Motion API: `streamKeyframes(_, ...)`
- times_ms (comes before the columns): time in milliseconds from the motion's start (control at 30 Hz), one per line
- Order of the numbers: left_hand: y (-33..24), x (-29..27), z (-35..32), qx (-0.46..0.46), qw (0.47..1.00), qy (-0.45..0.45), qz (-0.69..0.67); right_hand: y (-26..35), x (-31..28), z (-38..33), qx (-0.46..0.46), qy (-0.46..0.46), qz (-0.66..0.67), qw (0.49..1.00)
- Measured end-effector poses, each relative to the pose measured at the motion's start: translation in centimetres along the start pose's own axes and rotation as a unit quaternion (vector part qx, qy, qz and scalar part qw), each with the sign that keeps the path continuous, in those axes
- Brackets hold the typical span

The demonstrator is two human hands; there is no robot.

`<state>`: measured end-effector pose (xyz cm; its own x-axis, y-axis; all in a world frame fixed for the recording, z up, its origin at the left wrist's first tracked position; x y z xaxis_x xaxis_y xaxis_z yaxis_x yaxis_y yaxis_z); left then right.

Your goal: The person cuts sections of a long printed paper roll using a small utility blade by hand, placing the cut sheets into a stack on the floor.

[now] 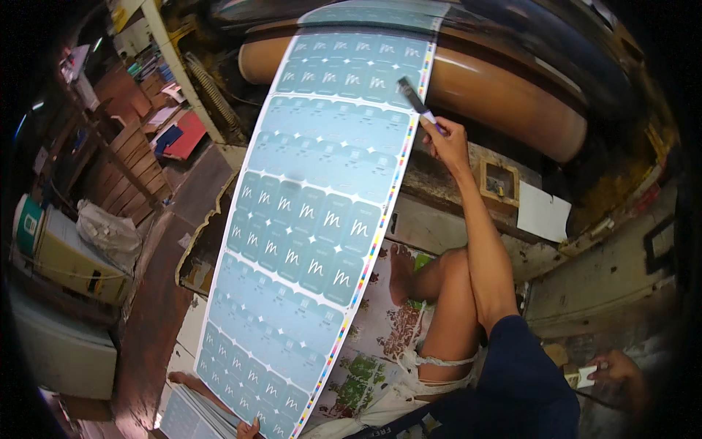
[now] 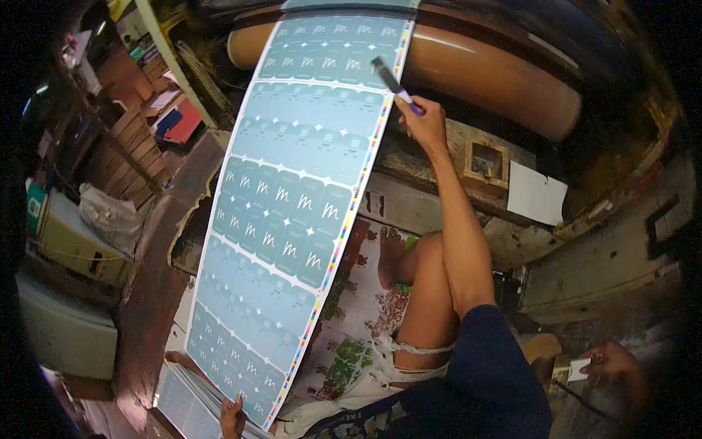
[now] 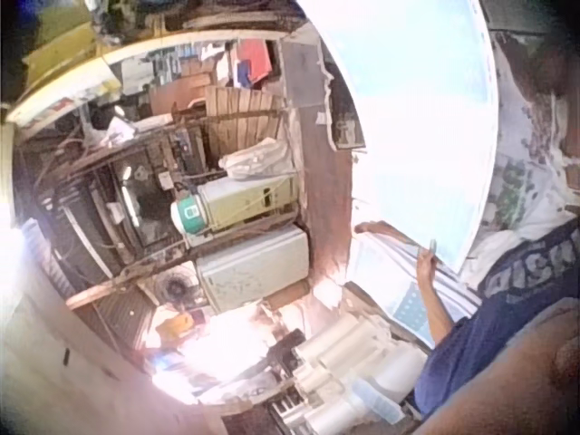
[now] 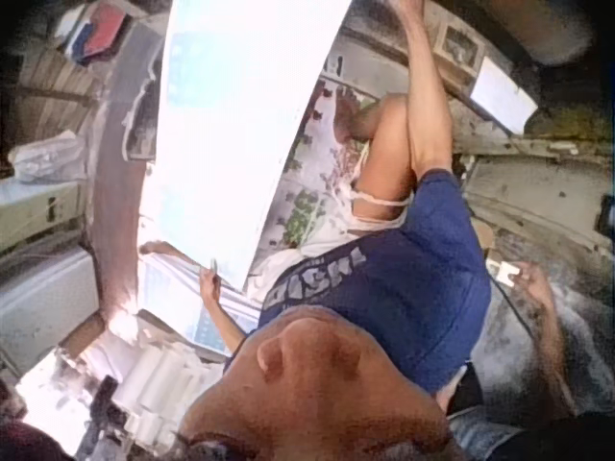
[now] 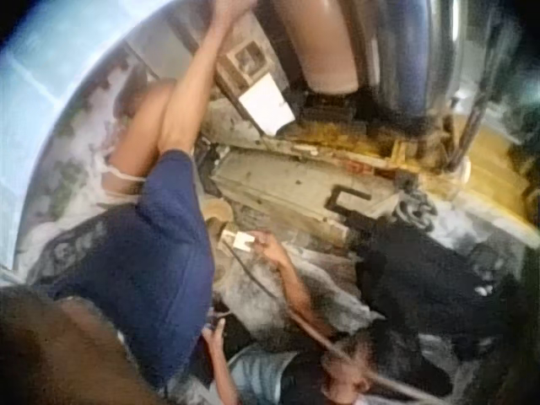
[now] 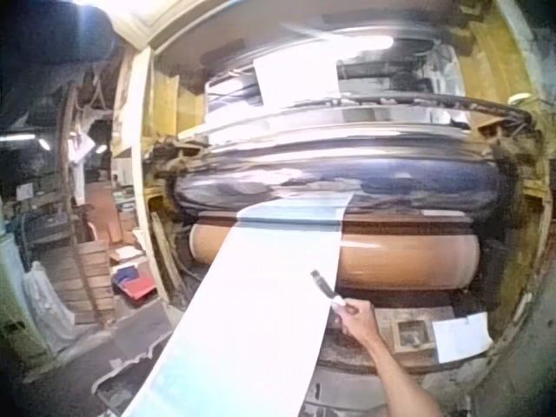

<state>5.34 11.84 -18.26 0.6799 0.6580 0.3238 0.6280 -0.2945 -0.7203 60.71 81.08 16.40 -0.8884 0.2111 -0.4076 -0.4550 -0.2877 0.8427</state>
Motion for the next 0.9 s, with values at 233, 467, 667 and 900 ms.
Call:
streamKeyframes(233,-1.7,3.3,-4.6,-0.009,0.994,-0.079,-0.069,6.0,-1.7,-1.0,-0.265,-0.192,-0.310,0.893)
streamKeyframes(467,-3.5,8.5,-8.2,0.125,0.985,-0.068,-0.098,1.6,-1.8,2.5,-0.241,0.003,-0.337,0.910)
streamKeyframes(667,2.0,-9.4,-5.6,0.124,0.978,-0.168,-0.017,-1.2,3.1,-2.7,-0.279,0.012,-0.263,0.923)
streamKeyframes(900,-2.8,-4.9,-4.1,0.065,0.972,-0.194,0.117,-2.3,3.1,-1.4,-0.193,0.130,-0.211,0.949)
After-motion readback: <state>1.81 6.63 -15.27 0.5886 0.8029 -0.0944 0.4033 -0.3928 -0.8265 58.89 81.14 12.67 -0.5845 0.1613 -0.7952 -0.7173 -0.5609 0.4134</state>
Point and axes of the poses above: each hand's wrist, its own z-axis towards the middle knuckle, its own x-axis out of the palm, y = z × x, the point moved 7 cm from there along z, towards the middle knuckle, and after that the axes turned 11 degrees about -z, right-handed, at the moved point
